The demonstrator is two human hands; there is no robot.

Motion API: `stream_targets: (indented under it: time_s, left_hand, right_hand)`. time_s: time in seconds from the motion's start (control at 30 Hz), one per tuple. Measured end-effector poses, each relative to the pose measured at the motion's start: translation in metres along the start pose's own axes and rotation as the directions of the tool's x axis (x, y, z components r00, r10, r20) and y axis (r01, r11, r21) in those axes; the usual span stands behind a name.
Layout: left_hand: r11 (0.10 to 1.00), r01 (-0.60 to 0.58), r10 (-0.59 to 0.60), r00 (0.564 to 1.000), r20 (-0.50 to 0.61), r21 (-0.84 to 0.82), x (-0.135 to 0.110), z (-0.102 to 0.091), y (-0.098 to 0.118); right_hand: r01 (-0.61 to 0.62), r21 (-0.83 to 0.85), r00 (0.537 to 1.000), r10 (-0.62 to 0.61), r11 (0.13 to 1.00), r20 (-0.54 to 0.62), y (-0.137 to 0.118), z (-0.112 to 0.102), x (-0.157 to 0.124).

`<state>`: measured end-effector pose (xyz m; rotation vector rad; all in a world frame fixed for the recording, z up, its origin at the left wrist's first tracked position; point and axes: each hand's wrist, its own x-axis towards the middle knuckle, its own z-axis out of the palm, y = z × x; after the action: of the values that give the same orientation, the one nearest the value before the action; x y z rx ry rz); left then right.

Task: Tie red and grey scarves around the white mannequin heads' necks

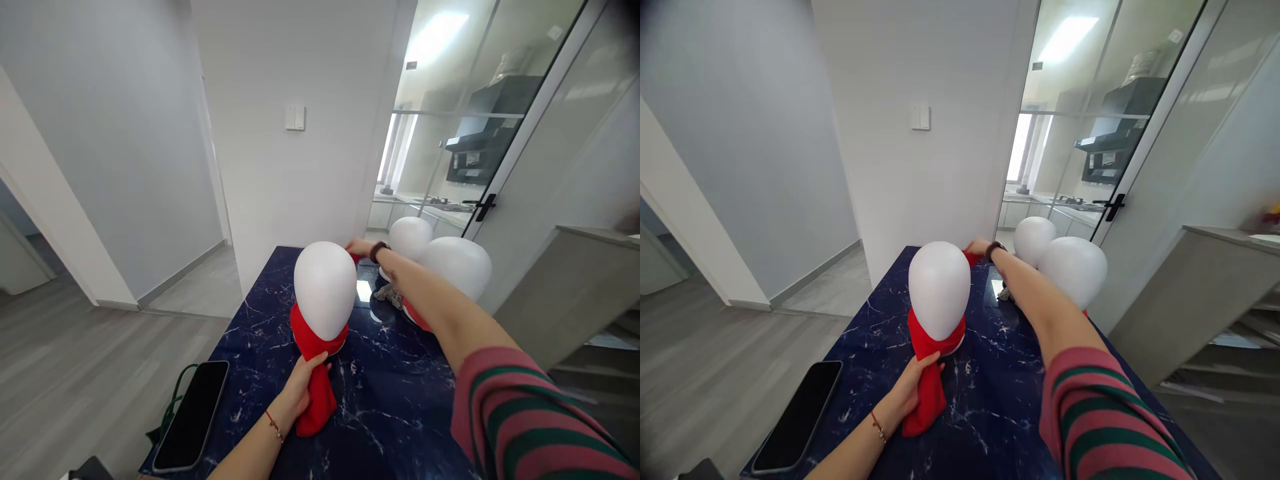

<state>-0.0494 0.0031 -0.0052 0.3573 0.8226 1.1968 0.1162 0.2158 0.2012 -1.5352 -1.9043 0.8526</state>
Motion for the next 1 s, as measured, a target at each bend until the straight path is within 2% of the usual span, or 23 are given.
stream_targets:
  time_s: [0.13,0.23,0.27,0.3,0.4,0.47,0.5,0.57,0.63,0.73,0.8,0.9,1.0]
  left_hand:
    - [1.0,-0.009,0.007,0.999,-0.051,-0.021,0.003,-0.002,-0.003]
    - [1.0,0.023,-0.025,0.995,-0.099,-0.018,0.005,-0.001,-0.002]
    - [0.999,0.036,-0.038,0.992,-0.118,-0.019,0.005,-0.001,-0.002]
    - [0.999,0.049,-0.051,0.99,-0.132,-0.019,0.005,-0.001,-0.001]
    - [0.997,0.071,-0.073,0.988,-0.138,-0.018,0.004,0.0,0.001]
    - [0.997,0.083,-0.083,0.988,-0.128,-0.006,0.003,0.0,0.002]
    - [0.996,0.088,-0.087,0.989,-0.12,0.001,0.003,0.0,0.003]
    - [0.996,0.093,-0.091,0.991,-0.095,0.01,0.002,0.0,0.003]
    - [0.996,0.088,-0.088,0.994,-0.068,0.0,0.0,0.001,0.004]
    - [0.995,0.097,-0.098,0.995,-0.014,-0.038,-0.004,0.002,0.005]
    - [0.99,0.133,-0.131,0.99,0.055,-0.036,-0.009,0.001,0.007]
    - [0.987,0.149,-0.156,0.979,0.13,0.061,-0.022,-0.003,0.011]
    - [0.97,0.073,-0.114,0.979,0.169,0.232,-0.037,-0.014,0.015]
  right_hand:
    - [-0.152,0.064,0.985,0.157,0.986,-0.077,0.082,-0.012,-0.055]
    - [-0.182,0.149,0.981,0.189,0.972,-0.038,0.119,-0.015,-0.122]
    - [-0.159,0.24,0.987,0.155,0.958,0.037,0.126,-0.015,-0.147]
    - [-0.147,0.311,0.982,0.1,0.939,0.163,0.131,-0.013,-0.174]
    - [-0.261,0.343,0.884,0.08,0.902,0.461,0.136,-0.004,-0.247]
    - [-0.29,0.313,0.842,0.085,0.905,0.533,0.134,0.008,-0.281]
    - [-0.279,0.306,0.843,0.08,0.91,0.531,0.133,0.016,-0.293]
    - [-0.25,0.337,0.87,0.058,0.908,0.49,0.128,0.035,-0.305]
    - [-0.254,0.438,0.887,0.027,0.862,0.462,0.121,0.061,-0.304]
    - [-0.243,0.61,0.885,-0.085,0.754,0.458,0.107,0.104,-0.286]
    - [-0.183,0.658,0.876,-0.183,0.73,0.446,0.097,0.132,-0.271]
    - [-0.057,0.676,0.873,-0.292,0.734,0.39,0.088,0.164,-0.252]
    - [0.044,0.699,0.907,-0.323,0.713,0.272,0.09,0.183,-0.243]
